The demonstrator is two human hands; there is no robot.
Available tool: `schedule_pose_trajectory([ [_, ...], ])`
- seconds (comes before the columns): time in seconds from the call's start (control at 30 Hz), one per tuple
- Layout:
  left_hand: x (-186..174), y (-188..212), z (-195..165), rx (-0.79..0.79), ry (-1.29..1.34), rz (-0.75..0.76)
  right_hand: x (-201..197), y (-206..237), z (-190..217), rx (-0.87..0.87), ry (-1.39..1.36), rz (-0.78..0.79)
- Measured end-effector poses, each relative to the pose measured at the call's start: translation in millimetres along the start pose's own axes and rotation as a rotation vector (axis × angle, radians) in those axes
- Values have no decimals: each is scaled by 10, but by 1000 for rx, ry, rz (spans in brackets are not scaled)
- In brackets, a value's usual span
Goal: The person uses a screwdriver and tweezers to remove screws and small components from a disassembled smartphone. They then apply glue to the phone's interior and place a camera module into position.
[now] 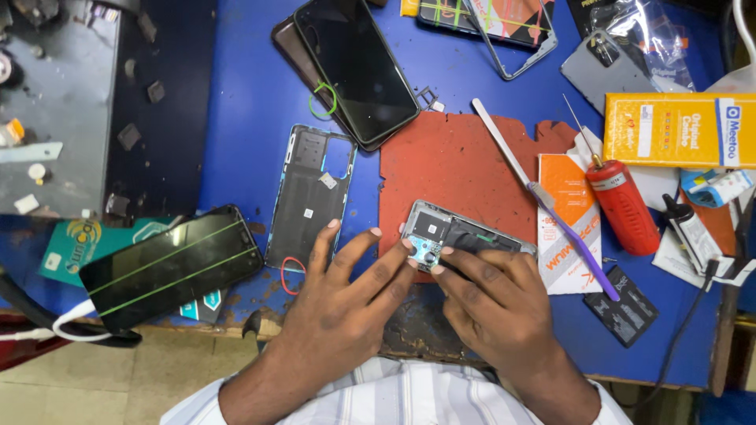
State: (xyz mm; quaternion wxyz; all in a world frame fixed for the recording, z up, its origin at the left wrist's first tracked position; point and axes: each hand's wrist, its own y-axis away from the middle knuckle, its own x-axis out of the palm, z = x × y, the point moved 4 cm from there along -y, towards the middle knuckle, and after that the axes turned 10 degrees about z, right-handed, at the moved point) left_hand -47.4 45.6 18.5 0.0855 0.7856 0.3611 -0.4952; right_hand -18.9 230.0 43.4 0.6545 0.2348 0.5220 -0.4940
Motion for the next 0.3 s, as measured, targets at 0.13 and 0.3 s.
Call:
schedule_pose_trajectory([
  [0.13, 77, 198, -6, 10, 8, -85, -76, 78, 48, -64, 10, -127],
  [0.3, 291, 483, -11, 8, 138, -170, -263, 361, 27, -149, -90, -239],
])
